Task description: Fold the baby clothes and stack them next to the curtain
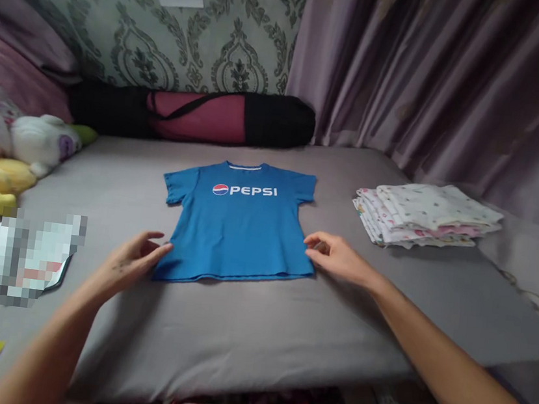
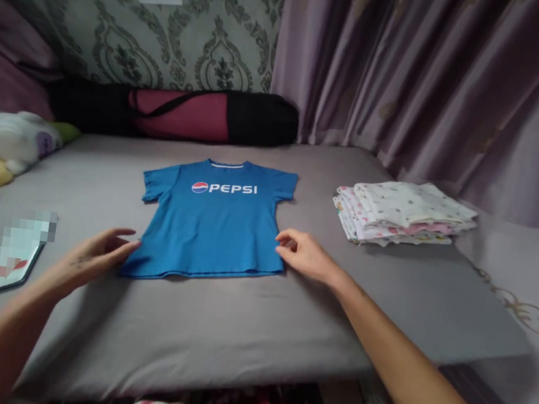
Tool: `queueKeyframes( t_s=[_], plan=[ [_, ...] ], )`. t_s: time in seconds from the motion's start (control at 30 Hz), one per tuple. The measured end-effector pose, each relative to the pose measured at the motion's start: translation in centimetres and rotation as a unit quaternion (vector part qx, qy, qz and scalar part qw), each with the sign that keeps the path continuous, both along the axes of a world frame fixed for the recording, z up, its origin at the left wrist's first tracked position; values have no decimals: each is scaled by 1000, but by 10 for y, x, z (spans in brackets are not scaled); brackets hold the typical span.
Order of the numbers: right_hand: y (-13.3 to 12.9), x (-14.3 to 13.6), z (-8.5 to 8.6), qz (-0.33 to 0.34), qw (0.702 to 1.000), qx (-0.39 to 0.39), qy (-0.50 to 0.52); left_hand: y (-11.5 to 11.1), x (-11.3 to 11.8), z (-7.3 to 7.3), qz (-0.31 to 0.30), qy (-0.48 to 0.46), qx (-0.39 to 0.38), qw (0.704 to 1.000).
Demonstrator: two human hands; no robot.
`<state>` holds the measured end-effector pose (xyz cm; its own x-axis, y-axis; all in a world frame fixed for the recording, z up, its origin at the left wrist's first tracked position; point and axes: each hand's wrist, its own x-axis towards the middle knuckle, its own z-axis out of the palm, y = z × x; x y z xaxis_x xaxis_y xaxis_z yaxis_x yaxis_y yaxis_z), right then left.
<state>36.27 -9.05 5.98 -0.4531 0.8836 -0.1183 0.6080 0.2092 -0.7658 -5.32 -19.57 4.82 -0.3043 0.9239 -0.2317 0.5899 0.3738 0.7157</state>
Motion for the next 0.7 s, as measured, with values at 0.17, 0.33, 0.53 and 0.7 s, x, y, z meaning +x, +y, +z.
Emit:
queueKeyframes(
  t_s=[0.17,0.33,0.53,0.7],
  plan=[
    [-32,2,0,65,994,47,-68,-28,26,4,7,-84,-3,996],
    [-32,3,-16,48,990,116,-58,-32,27,1,3,-105,16,994],
    [-34,-1,-20,9,979,197,-58,-40,24,2,-45,-141,53,988],
    [-44,-10,-12,17,956,251,-151,-45,28,9,-63,-137,43,988]
  ],
)
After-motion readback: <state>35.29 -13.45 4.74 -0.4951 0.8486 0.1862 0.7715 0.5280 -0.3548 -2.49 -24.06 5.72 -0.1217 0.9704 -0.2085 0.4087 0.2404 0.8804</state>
